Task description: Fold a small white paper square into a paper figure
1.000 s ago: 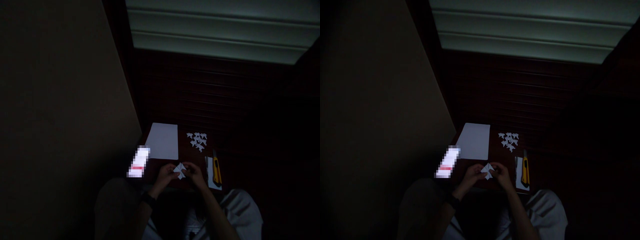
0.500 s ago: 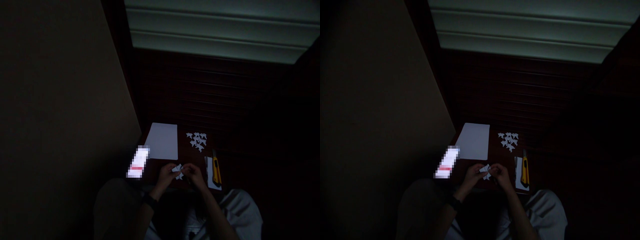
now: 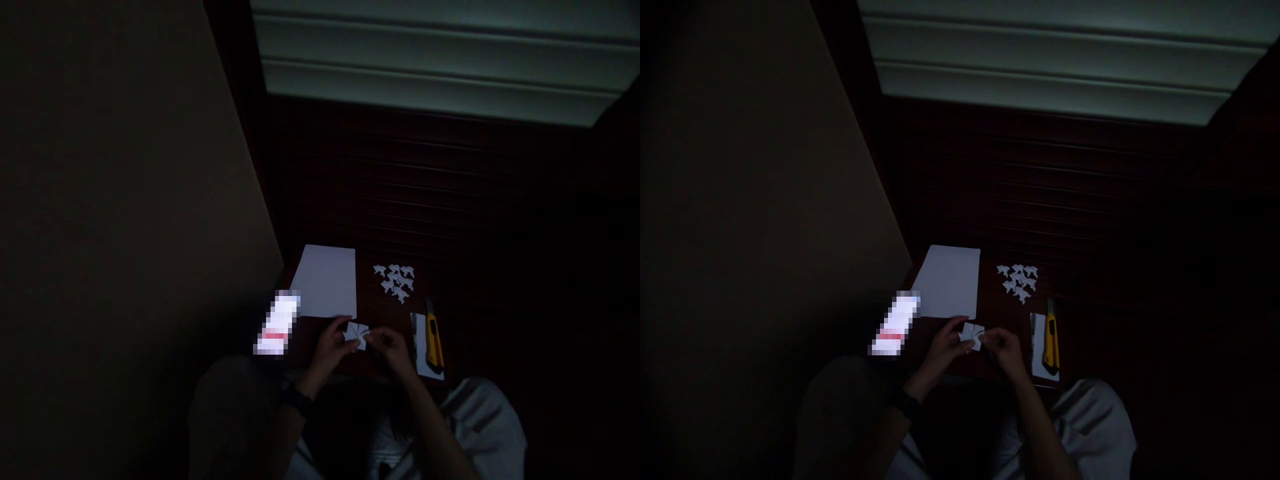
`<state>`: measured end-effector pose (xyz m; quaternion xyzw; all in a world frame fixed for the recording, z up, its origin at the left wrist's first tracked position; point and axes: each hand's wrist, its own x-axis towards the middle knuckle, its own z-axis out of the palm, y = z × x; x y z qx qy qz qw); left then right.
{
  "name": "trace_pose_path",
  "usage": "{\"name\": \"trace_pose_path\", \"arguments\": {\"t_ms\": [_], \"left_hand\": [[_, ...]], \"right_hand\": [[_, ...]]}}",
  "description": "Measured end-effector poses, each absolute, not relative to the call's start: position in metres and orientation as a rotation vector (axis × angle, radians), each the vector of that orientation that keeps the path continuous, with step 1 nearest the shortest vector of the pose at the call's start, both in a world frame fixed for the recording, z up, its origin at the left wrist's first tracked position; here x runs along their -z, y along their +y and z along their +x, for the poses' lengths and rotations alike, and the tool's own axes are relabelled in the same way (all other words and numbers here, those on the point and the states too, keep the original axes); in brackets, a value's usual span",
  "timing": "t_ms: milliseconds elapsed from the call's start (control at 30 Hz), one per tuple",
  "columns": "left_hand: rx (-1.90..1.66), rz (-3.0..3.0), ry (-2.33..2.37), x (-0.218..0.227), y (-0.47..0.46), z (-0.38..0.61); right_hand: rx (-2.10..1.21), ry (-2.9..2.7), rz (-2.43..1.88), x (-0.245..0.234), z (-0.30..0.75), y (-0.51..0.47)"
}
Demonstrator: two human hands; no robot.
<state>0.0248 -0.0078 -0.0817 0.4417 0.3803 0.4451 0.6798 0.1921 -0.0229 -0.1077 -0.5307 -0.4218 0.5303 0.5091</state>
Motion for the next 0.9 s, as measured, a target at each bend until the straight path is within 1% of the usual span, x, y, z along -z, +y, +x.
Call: {"name": "trace_pose_path", "arguments": {"t_ms": [233, 400, 600, 900], "left_hand": [[-1.03, 1.076, 0.932, 0.09, -0.007, 0.026], [-1.023, 1.184, 1.007, 0.096, -0.006, 0.024], [-0.982, 1.223, 0.99, 0.097, -0.007, 0.022], [-0.955, 1.264, 1.01, 0.101, -0.005, 0.021]], "right_hand": [[-1.07, -1.208, -1.199, 0.104, 0.19, -0.021], [-1.07, -1.319, -1.182, 0.098, 0.194, -0.023], [-1.136, -1.388, -1.129, 0.096, 0.196, -0.023], [-1.116, -1.432, -1.124, 0.093, 0.195, -0.024]]}}
